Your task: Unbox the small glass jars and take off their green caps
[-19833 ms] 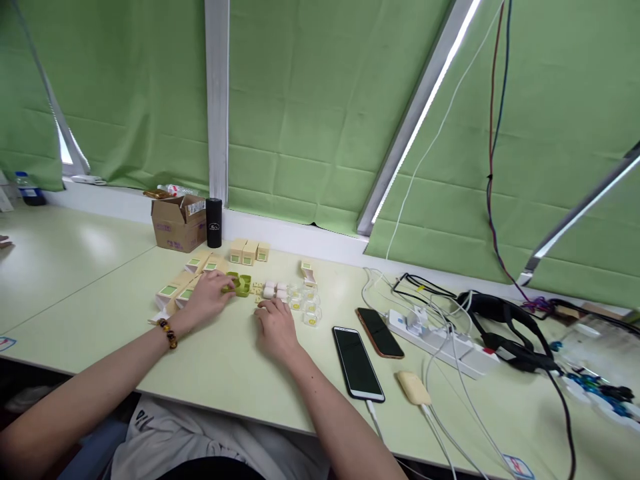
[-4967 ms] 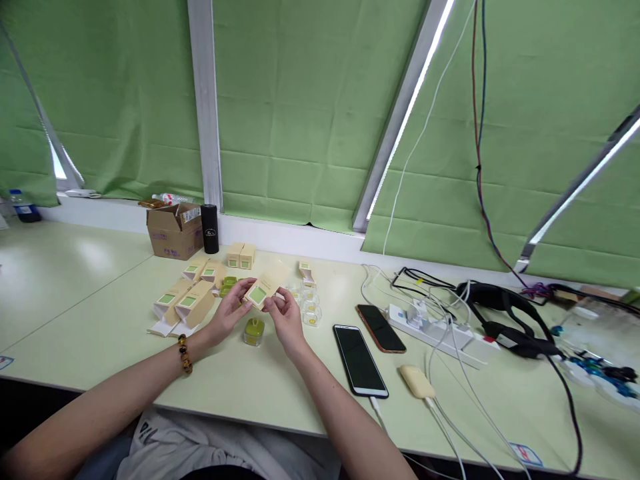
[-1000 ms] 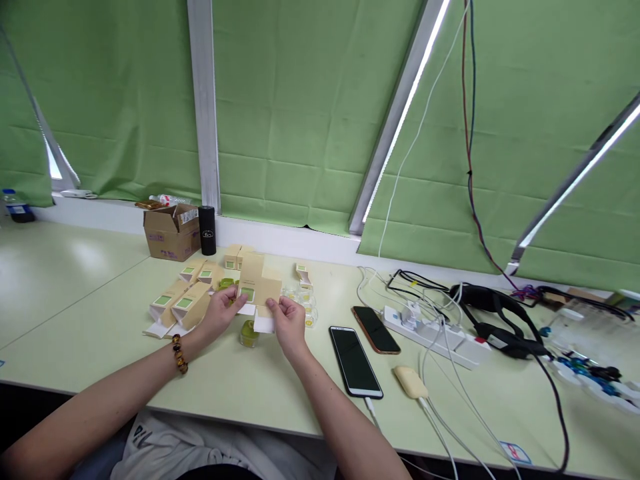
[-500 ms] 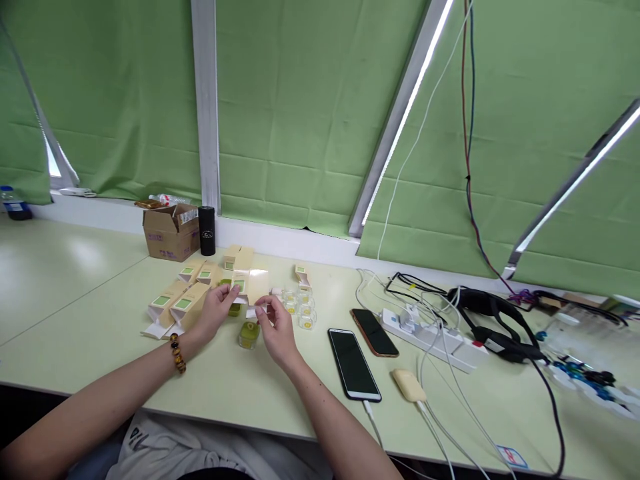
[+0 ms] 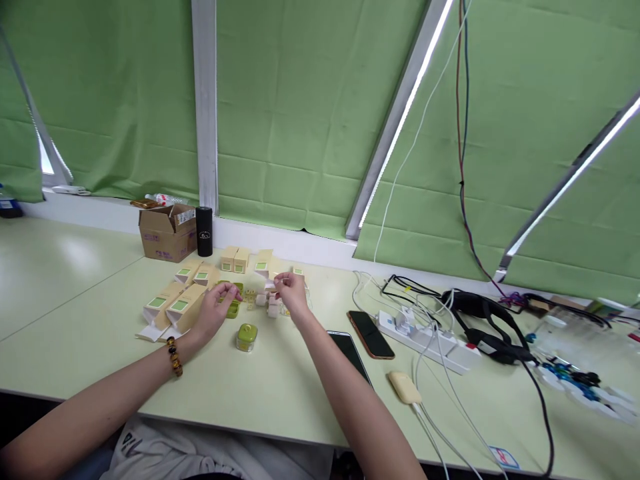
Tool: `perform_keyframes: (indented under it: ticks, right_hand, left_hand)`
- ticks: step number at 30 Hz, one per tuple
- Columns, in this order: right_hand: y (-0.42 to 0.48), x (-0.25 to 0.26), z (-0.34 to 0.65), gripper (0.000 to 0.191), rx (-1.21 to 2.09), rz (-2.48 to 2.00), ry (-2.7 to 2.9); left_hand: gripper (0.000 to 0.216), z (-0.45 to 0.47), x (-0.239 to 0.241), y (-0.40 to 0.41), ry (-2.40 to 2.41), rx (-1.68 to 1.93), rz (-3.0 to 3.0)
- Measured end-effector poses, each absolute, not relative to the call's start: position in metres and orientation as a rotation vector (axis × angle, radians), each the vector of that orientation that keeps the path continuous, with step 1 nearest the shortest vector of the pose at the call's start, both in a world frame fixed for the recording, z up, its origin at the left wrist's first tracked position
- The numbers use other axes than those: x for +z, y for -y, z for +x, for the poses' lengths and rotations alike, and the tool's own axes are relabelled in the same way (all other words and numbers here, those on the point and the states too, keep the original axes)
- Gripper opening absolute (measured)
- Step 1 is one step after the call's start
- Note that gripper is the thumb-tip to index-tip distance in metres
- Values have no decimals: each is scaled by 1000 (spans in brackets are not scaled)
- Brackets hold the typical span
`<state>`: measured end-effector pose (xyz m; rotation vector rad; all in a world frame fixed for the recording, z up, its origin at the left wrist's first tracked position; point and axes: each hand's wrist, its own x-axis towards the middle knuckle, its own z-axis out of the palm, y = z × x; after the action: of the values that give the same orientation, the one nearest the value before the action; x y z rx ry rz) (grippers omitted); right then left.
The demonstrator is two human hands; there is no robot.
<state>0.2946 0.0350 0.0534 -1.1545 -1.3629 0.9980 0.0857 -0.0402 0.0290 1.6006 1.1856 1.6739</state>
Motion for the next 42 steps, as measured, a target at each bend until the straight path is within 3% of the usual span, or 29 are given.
perform_keyframes:
  ticks: [8, 14, 23, 36, 42]
  right_hand:
    - [-126, 75, 307, 14, 839, -1560, 1468]
    - [-134, 68, 324, 22, 356, -1813, 1601]
    - [-114, 43, 317, 38, -4, -1630, 2281]
    - [-132, 32, 303, 45, -109, -1878, 2396]
    - [-123, 36, 294, 50, -155, -1783, 2437]
  left_hand:
    - [34, 88, 26, 40, -1260, 1652, 1718]
    - [31, 86, 26, 39, -1296, 1660, 1744]
    - [29, 90, 26, 42, -1317, 1704, 1863]
    - [24, 89, 24, 43, -1336, 1689, 1900]
    - [25, 89, 25, 43, -1347, 1670, 1914]
